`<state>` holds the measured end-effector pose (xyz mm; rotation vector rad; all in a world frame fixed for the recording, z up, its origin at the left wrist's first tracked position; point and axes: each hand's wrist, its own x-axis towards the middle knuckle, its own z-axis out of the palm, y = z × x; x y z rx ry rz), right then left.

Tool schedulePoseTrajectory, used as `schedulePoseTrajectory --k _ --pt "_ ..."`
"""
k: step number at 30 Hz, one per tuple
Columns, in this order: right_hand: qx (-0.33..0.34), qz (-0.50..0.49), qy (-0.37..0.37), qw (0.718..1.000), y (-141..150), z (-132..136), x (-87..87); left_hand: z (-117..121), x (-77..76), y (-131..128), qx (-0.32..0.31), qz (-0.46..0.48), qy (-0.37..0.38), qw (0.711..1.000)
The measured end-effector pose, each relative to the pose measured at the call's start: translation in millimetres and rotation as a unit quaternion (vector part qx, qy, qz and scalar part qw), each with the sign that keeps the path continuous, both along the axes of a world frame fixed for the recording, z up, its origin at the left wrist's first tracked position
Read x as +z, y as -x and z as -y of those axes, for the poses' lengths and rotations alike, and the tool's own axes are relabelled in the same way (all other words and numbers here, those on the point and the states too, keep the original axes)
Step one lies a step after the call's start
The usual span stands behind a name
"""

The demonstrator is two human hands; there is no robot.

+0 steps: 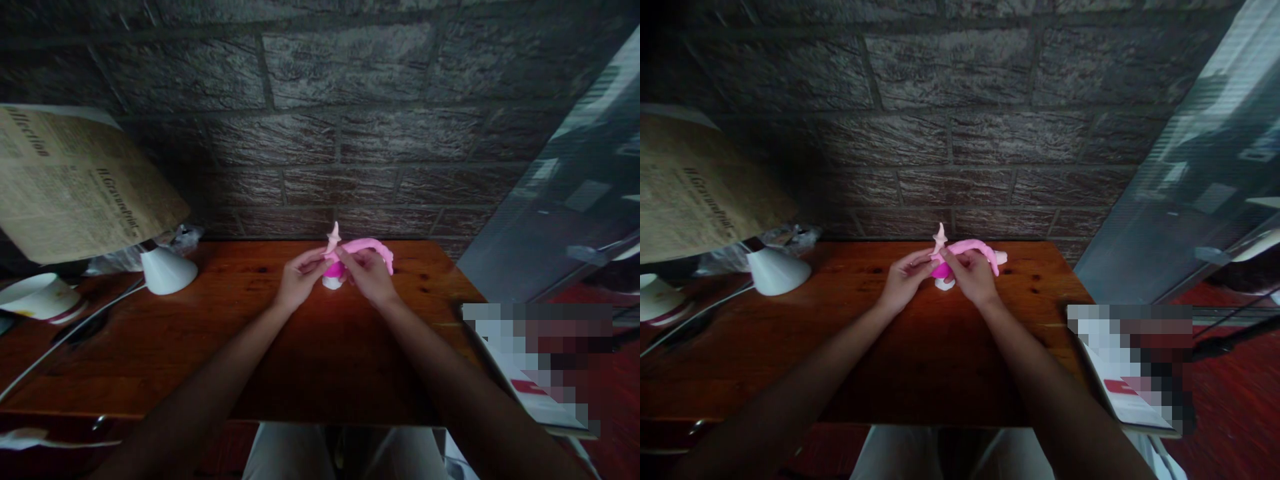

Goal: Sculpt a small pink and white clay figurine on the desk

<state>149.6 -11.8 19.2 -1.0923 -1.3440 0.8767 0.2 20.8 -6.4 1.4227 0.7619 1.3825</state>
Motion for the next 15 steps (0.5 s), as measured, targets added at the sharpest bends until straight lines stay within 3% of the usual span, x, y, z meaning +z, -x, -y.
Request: schedulePoseTrajectory --k 7,11,15 --pt "0.033 -0.034 0.033 0.998 3.1 -0.6 -1.4 -3.2 4.1 4.4 0.023 0.024 0.016 0.999" --pt "0.070 0.030 0.065 0.995 -1.7 4.7 3.7 -8.1 4.9 12.2 0.050 0.046 0.027 0.997" --pt "0.159 0.073 0.105 0.979 -2.0 13.6 7.5 -10.1 3.3 16.0 0.053 0.054 0.038 0.996"
